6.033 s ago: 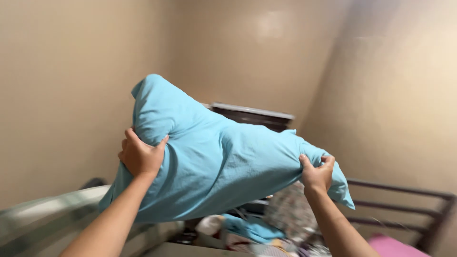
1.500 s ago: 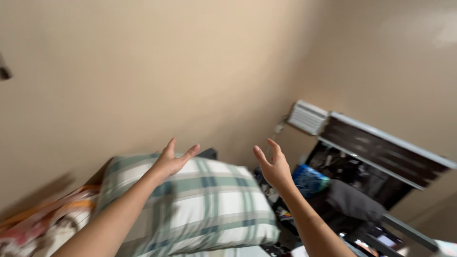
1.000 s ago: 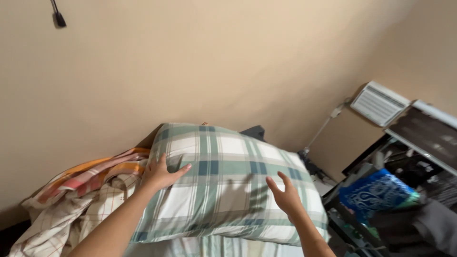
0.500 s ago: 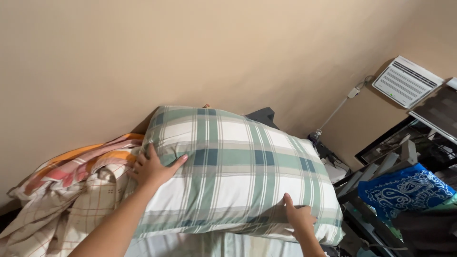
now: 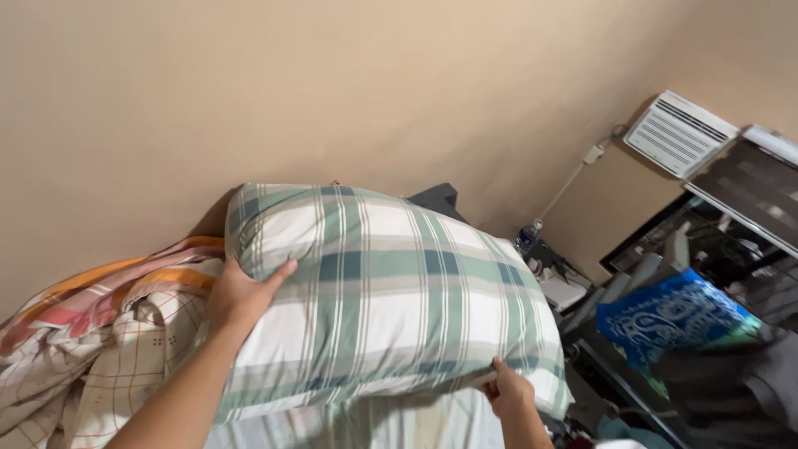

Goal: Folding pillowcases and arranging them on a bed.

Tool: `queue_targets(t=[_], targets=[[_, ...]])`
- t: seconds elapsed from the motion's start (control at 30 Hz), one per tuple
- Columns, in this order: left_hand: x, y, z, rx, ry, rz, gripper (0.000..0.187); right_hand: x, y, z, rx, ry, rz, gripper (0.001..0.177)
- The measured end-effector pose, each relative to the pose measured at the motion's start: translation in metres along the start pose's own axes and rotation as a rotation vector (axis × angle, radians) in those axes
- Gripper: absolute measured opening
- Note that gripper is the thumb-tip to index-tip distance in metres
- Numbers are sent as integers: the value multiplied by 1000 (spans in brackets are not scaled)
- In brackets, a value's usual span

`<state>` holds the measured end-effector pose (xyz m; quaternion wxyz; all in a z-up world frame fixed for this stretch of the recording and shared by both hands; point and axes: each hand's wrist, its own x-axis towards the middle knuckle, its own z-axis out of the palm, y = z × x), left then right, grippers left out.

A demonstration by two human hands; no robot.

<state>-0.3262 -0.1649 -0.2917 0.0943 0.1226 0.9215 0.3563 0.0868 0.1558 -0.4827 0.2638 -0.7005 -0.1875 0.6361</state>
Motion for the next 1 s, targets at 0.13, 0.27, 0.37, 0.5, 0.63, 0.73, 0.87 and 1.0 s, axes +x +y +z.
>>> queue_targets(t=[0.13,0.27,0.37,0.5,0.63,0.73,0.87,1.0], targets=[[-1,36,-20,-105,8,24,92,-75,-36,0,-28,-28,-244,28],[8,58,-35,-120,164,104,83,-123,-69,-5,-43,-77,-426,28],[7,77,-49,-141,204,149,81,-162,-99,-18,-61,-121,-535,24],[11,85,-57,-228,229,200,81,-206,-128,-41,-34,-240,-635,17],[-4,106,-74,-285,318,299,87,-249,-147,-68,-36,-209,-692,19],[-31,128,-100,-339,245,279,79,-290,-156,-91,-7,-163,-710,17],[-52,158,-118,-437,263,358,76,-335,-175,-129,66,-157,-772,15],[-66,185,-140,-487,389,501,77,-361,-186,-166,121,-147,-856,18]])
